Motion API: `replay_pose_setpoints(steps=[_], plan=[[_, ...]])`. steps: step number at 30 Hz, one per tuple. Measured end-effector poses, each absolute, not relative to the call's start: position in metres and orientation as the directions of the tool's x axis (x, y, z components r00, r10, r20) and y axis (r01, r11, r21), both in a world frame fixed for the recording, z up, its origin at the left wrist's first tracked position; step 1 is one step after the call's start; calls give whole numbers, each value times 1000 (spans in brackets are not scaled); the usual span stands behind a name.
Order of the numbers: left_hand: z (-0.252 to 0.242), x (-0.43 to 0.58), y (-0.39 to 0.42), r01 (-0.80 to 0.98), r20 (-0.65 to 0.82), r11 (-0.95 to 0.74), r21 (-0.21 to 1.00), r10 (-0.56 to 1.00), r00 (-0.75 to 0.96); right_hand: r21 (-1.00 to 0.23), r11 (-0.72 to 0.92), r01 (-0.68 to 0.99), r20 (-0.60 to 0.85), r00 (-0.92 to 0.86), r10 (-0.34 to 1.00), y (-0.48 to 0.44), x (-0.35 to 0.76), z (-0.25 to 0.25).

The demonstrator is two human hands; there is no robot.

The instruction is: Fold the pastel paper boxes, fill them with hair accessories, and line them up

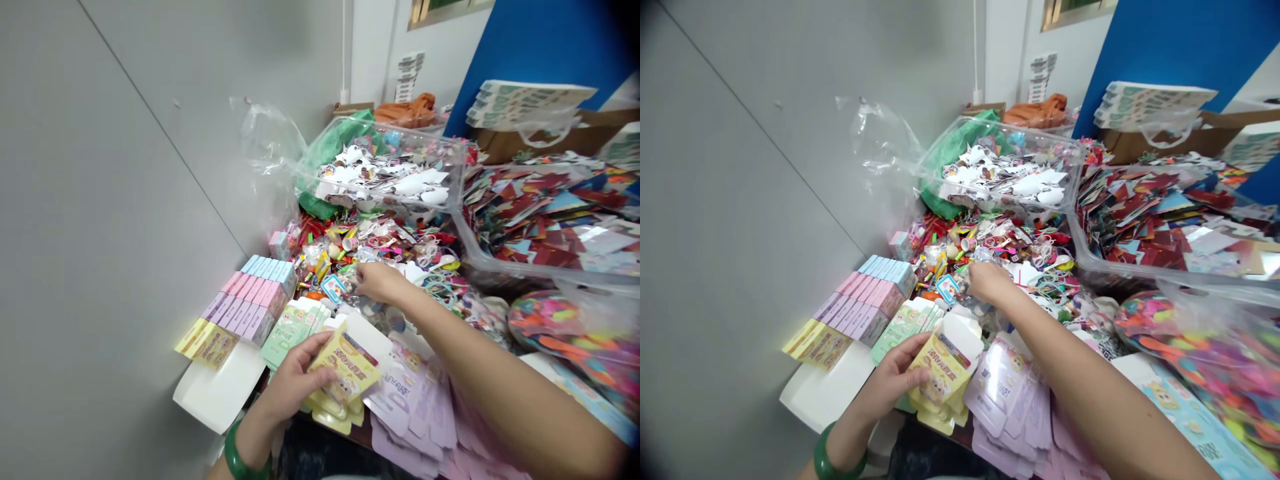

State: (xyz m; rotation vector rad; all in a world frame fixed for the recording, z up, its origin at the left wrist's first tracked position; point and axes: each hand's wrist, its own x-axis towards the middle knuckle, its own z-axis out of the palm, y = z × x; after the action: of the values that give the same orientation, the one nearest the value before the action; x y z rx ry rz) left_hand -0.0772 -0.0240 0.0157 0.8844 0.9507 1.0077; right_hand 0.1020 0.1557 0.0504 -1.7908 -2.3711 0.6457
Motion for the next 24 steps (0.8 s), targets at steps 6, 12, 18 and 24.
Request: replay_pose_setpoints(steps=[6, 12, 18, 24], plan=[[18, -70, -15, -512, -205, 261, 818, 965, 165, -595, 157, 788, -128, -285, 950, 156, 154, 64], [34, -37, 0, -590, -247, 287, 755, 957, 149, -863, 65, 501, -151, -379, 913, 94, 173, 76], [39, -3, 1, -565, -267, 355, 744, 935, 235, -932, 69, 357, -49, -310, 949, 47, 177, 52], [39, 15, -1, -606, -303, 366, 706, 930, 208, -636, 492, 594, 418, -270, 867, 16, 185, 39]])
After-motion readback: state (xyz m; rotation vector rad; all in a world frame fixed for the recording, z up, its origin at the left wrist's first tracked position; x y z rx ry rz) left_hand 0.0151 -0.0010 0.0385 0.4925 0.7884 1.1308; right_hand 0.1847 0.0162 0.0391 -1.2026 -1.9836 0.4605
